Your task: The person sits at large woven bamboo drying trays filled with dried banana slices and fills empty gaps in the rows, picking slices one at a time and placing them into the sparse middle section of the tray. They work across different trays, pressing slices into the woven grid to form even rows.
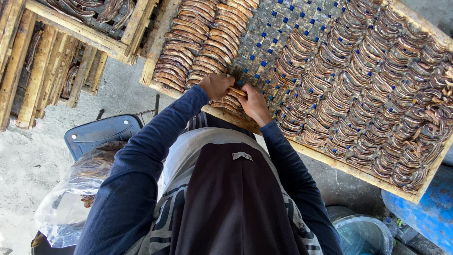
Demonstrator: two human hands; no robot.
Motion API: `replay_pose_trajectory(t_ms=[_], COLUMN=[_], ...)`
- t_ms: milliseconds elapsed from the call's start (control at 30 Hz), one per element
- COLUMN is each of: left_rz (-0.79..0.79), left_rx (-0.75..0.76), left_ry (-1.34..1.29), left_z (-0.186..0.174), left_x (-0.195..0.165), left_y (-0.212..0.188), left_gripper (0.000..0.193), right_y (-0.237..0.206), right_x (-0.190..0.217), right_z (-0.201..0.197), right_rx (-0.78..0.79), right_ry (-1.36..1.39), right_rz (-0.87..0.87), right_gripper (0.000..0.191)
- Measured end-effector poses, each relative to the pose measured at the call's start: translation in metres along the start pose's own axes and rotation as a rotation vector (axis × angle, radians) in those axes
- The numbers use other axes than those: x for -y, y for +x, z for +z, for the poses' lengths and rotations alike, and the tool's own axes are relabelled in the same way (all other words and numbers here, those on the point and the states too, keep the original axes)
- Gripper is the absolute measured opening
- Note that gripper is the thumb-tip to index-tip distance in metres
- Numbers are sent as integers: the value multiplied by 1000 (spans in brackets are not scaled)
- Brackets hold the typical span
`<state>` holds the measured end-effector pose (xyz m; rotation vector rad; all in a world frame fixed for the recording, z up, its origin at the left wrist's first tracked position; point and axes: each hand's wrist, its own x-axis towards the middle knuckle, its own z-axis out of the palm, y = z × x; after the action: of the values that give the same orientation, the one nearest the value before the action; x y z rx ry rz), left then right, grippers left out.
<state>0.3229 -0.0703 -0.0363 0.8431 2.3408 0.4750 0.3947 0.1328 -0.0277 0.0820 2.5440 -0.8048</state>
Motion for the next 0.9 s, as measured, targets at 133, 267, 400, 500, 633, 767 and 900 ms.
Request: replay_pose_trajectory(t_ms=[133, 267, 400, 500, 633, 767, 900], left_rz=[-10, 43, -4, 38, 90, 87, 90], left_rx=[72, 55, 78, -35, -158, -118, -95], left_ry=[-24, 37, 121, 172, 190, 100, 20], left_z=[-8, -14, -12, -7, -3, -5, -10], left_x=[-1, -3, -8, -8, -1, 8, 14], left_y=[5, 9, 11, 11, 8, 4, 0], left_gripper=[35, 31, 32, 26, 20, 29, 26], right_y=[4, 8, 12, 13, 13, 13, 14], right_x=[-4, -11, -13, -13, -11, -9, -15], right_z=[-4, -6, -4, -3, -1, -1, -4], right_rx=[18, 30, -47, -82, -144, -115, -102], right_ry=[109, 106, 58, 43, 6, 80, 170], right_rz=[-24, -56, -147, -180, -215, -141, -126], right_gripper=[32, 27, 27, 27, 25, 26, 25])
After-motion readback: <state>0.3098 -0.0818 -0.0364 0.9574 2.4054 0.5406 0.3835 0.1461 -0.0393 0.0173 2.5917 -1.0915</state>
